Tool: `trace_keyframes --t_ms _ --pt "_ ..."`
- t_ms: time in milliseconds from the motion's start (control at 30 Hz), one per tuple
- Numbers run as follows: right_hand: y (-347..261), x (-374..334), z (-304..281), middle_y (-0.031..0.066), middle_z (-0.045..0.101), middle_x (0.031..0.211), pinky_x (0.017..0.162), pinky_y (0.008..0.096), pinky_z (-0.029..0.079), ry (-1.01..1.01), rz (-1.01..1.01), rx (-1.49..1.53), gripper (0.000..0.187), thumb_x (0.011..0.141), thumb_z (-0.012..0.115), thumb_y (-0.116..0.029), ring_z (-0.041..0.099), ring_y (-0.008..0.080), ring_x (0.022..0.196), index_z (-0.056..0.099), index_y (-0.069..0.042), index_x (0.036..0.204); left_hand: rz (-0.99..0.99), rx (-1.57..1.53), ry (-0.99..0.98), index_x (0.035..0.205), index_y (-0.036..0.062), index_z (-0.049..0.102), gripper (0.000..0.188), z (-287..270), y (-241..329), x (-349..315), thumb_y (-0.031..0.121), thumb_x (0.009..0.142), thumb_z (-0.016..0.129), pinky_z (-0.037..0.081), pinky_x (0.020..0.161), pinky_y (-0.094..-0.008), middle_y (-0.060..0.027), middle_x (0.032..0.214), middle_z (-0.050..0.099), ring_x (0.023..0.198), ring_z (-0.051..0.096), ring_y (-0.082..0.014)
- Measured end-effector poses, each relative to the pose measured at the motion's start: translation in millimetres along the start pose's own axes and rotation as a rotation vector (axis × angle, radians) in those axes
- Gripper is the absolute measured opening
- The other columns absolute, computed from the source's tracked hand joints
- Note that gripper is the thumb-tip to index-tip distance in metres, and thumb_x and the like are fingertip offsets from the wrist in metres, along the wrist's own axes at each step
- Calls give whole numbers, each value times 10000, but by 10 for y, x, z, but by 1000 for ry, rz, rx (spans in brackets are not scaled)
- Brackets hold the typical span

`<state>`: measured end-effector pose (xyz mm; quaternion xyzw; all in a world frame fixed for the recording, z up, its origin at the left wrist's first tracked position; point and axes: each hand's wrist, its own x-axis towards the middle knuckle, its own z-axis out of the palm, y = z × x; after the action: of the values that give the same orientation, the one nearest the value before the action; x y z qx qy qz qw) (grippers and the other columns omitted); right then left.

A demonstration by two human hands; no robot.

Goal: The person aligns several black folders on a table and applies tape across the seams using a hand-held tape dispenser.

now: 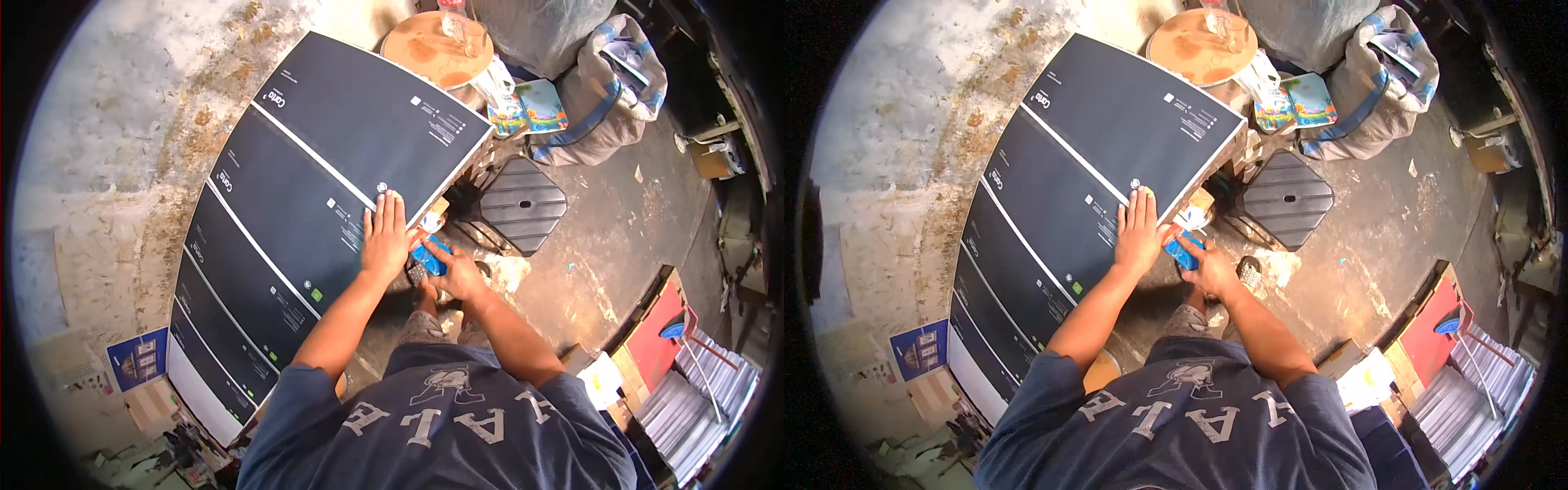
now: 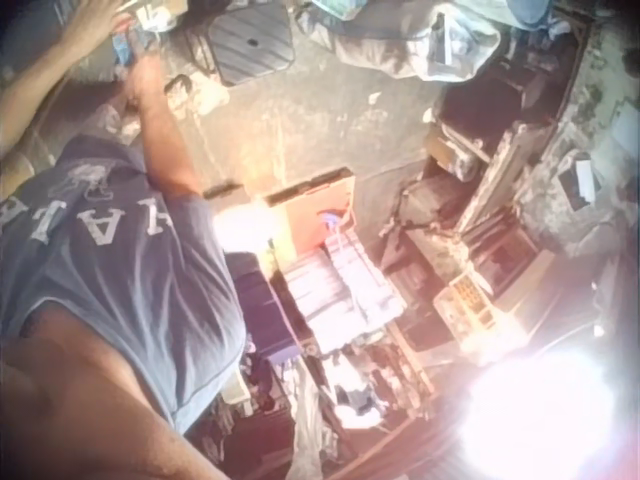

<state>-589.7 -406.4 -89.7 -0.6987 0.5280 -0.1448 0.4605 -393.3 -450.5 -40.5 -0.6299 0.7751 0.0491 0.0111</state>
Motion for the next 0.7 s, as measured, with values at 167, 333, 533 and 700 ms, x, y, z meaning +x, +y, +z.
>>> trace_keyframes --t_ms 167,333,533,700 --pt "68 90 -53 318 655 1107 944 464 511 -65 50 158 786 739 752 -463 655 451 1046 542 -233 1461 -61 44 -11 1543 -12 297 800 32 -66 -42 354 930 658 217 1221 -536 -208 1634 257 1527 231 -348" --pt "173 -184 -322 239 638 1318 990 373 490 -220 164 242 776 724 752 -323 653 291 1175 554 -142 1452 -34 78 64 1546 21 314 616 79 -17 -57 166 966 461 262 1212 -526 -173 1640 280 1518 291 -300" --pt "502 -534 -513 246 718 1075 888 373 531 -224 170 82 776 705 792 -261 719 288 985 567 -81 1425 -75 75 4 1568 88 293 779 -35 3 -118 311 906 638 242 1214 -545 -137 1644 266 1529 246 -287" --pt "629 -654 -773 217 713 1167 924 368 529 -202 295 65 748 709 798 -260 705 286 1049 591 -79 1405 -154 -339 97 1588 63 242 832 -66 -133 -103 504 961 564 193 1236 -488 -143 1668 205 1541 205 -292"
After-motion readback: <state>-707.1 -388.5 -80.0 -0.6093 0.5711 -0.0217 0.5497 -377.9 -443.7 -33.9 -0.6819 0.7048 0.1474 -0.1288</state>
